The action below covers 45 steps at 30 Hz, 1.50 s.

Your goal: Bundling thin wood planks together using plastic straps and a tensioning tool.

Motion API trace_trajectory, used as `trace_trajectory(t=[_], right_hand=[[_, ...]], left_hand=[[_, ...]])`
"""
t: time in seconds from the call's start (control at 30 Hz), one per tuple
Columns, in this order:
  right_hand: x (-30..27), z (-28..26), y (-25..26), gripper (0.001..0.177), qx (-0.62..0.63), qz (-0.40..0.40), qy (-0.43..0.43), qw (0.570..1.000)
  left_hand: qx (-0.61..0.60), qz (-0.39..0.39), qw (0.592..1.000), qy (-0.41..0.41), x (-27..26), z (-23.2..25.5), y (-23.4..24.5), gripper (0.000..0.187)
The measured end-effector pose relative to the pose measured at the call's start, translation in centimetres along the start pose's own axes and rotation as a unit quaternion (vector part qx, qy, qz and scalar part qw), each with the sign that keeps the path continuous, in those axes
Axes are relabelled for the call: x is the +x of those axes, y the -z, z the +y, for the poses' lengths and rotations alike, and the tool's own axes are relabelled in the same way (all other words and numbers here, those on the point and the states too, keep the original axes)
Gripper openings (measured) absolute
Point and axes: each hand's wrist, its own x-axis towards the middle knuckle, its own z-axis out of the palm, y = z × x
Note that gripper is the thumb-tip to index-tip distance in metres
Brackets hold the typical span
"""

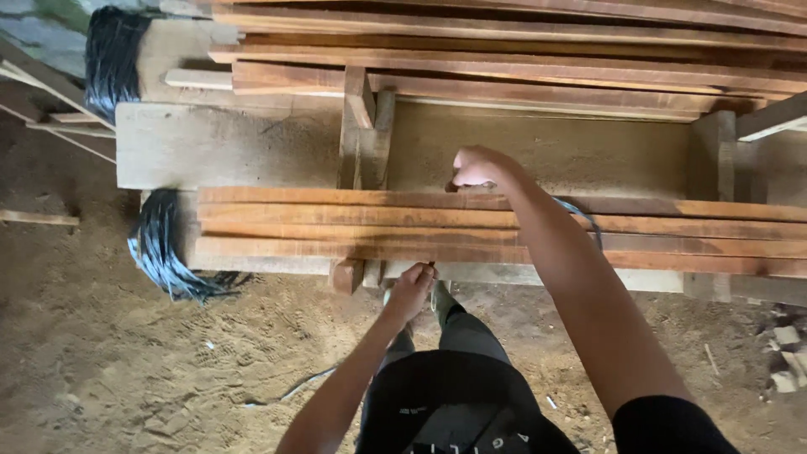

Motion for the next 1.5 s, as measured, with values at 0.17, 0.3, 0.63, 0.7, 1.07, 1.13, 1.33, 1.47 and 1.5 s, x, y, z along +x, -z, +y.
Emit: trace_trajectory(t=[0.17, 0.3, 0.63, 0.7, 1.07, 1.13, 1.33, 1.47, 1.5], right_hand=[[-7.3, -3.5, 0.1, 0.02, 0.057, 0.098, 0.075, 0.991], [-9.3, -2.4, -2.8, 0.024, 0.171, 0.164, 0.118, 0.964], [-15.9, -4.0, -8.4, 0.025, 0.372, 0.157, 0.178, 0.897], [-16.5, -4.6, -9.4, 0.025, 0.403, 0.158, 0.195, 0.88], [-12.6, -4.6, -12.2, 0.028, 0.432, 0.206, 0.278, 0.833], [-12.1, -4.5, -12.0, 0.03, 0.422, 0.205, 0.301, 0.83], [-10.2, -4.2, -11.1, 0.018, 0.331, 0.279, 0.197, 0.88], [-8.6, -3.8, -10.7, 0.027, 0.394, 0.306, 0.18, 0.848], [-8.3, -3.9, -10.1, 0.029, 0.409, 0.322, 0.201, 0.83]], left_hand=[[-0.003, -0.018, 0.999, -0.05, -3.4, 4.2, 1.1, 0.035], [-0.014, -0.017, 0.989, -0.147, -3.7, 3.3, 2.2, 0.031], [-0.02, 0.016, 0.967, -0.252, -7.4, 8.1, 2.6, 0.017], [-0.009, -0.017, 0.972, -0.235, -7.8, 9.0, 2.6, 0.021], [0.048, 0.049, 0.966, -0.251, -10.1, 15.6, 5.5, 0.029], [0.022, 0.042, 0.961, -0.273, -9.4, 16.1, 6.0, 0.029], [0.154, 0.068, 0.983, -0.075, -11.3, 28.0, 6.3, 0.04], [0.111, 0.063, 0.991, 0.035, -7.9, 26.2, 7.7, 0.051], [0.045, 0.049, 0.997, -0.032, -5.9, 23.9, 8.4, 0.054]])
